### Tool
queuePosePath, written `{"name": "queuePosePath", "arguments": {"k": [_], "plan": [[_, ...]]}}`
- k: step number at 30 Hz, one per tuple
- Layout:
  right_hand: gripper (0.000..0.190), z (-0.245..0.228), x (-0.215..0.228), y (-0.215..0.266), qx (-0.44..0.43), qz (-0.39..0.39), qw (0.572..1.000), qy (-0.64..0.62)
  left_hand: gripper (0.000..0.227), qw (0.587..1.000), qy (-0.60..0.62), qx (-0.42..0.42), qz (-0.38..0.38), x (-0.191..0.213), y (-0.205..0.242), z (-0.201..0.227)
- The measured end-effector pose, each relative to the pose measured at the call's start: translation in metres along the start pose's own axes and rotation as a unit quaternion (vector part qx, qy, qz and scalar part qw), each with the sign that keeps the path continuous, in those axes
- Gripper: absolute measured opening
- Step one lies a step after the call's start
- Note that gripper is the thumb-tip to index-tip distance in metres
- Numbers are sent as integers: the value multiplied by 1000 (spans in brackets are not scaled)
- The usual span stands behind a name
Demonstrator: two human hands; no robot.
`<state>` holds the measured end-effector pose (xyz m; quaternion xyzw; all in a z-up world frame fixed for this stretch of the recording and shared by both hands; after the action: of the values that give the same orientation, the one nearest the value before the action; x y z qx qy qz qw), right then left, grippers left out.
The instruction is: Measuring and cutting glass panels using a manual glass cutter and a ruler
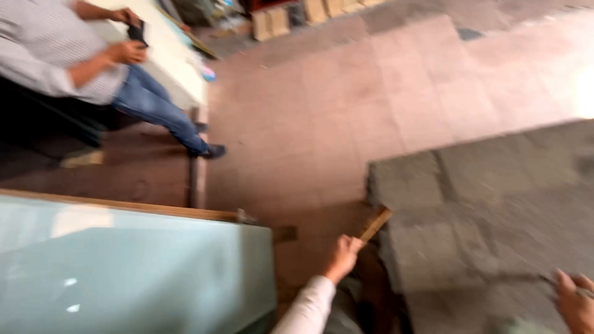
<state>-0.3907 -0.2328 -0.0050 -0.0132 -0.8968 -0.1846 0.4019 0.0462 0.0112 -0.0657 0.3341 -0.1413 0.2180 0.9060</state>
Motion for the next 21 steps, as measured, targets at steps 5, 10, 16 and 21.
{"name": "queuePosePath", "arguments": {"k": [5,10,16,21], "plan": [[15,-69,6,78,-6,-14,995,-101,30,988,-133,-74,38,3,-6,23],[14,-145,-33,108,44,-111,983,-137,39,974,-224,-24,5,-5,4,59],[9,-182,-87,101,123,-122,978,-116,35,969,-245,-24,29,-11,1,86],[10,-186,-106,96,161,-158,974,5,35,966,-252,-42,37,-17,-12,85]]}}
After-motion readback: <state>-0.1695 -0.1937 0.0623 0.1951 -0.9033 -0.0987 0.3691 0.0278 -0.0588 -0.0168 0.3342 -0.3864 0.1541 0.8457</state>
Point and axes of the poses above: each hand's wrist, its own y-axis away from the middle knuckle, its own x-axis out of the back of the hand, z = x × y, the point moved 8 cm from there along -y, towards the middle knuckle, and after that the axes turned 6 degrees about y, right-handed, at the moved point
